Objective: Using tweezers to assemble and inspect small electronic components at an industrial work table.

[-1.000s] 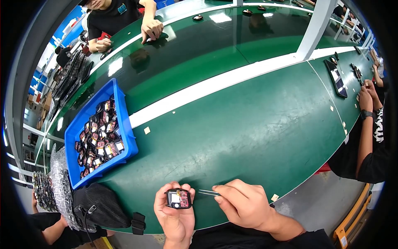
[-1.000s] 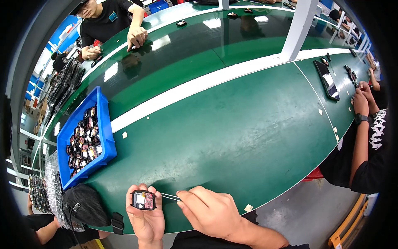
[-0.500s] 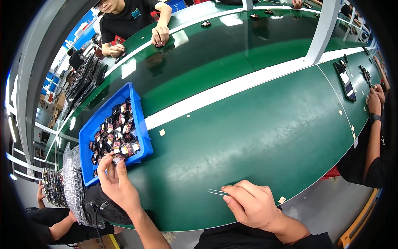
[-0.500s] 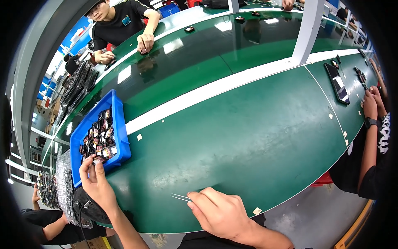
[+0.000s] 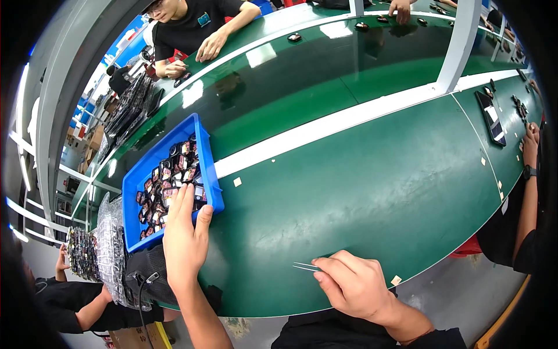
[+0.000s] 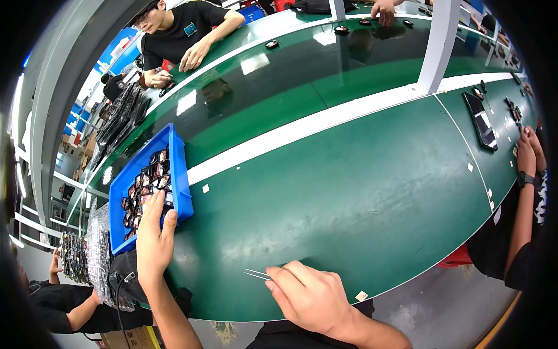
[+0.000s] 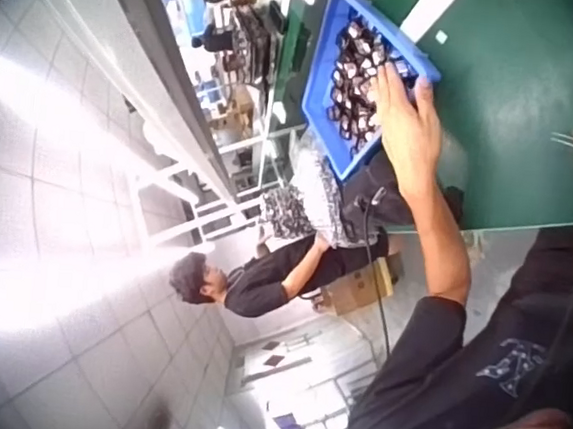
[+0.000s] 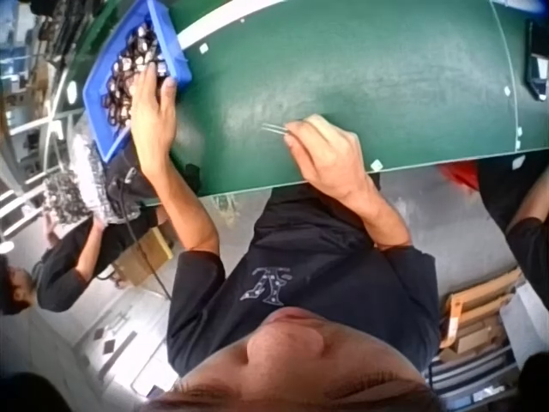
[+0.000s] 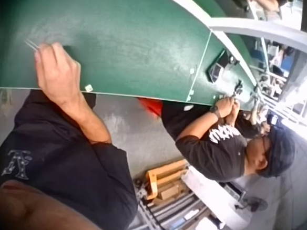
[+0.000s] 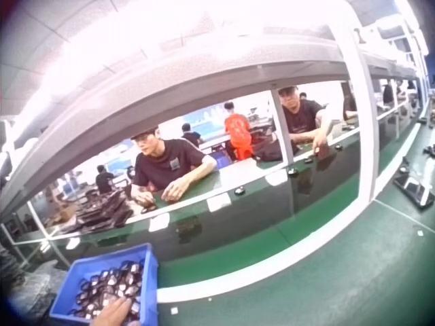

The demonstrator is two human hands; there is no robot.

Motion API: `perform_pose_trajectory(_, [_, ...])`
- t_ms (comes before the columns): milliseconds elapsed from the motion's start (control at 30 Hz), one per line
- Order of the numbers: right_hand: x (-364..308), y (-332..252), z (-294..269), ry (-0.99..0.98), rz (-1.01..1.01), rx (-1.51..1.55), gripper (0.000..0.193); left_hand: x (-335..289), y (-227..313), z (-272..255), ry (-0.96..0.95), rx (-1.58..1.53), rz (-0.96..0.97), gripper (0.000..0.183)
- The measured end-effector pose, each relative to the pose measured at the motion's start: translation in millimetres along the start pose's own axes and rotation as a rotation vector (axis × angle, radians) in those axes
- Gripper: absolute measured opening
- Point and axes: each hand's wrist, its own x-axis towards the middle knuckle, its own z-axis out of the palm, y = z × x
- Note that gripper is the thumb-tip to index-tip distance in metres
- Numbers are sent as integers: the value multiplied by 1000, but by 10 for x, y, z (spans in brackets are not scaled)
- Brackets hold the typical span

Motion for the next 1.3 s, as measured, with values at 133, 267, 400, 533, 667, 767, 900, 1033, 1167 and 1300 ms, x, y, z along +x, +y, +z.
perform_pose_trajectory(133, [6, -44, -8, 18, 3, 43, 14, 196, -118, -62, -81, -73, -38, 63])
perform_pose_trajectory(267, [-29, 2, -6, 27, -6, 42, 14, 418, -248, -41, -206, -72, -299, 69])
perform_pose_trajectory(400, [-56, -2, -10, 11, -4, 48, 12, 578, -681, 20, -262, -96, -356, 75])
perform_pose_trajectory(533, [-52, -10, -41, -3, 2, 56, 12, 749, -900, 49, -325, 136, -445, 76])
perform_pose_trajectory(667, [-54, -7, -63, 0, -1, 64, 11, 817, -1125, 94, -285, 198, -630, 79])
perform_pose_trajectory(767, [-58, -24, -75, -10, -16, 65, 10, 867, -1393, 68, -220, 291, -628, 73])
perform_pose_trajectory(900, [-64, 19, -57, -11, -5, 51, 10, 770, -910, 143, 56, 368, -593, 70])
perform_pose_trajectory(1033, [-60, 8, -58, -23, 7, 47, 10, 812, -720, 277, -80, -131, 73, 59])
perform_pose_trajectory(1167, [-38, -12, -39, -50, 7, 46, 11, 998, -861, 389, -196, 29, 189, 64])
perform_pose_trajectory(1300, [-53, -23, -54, -32, 26, 43, 12, 1109, -709, 331, -340, 241, -222, 67])
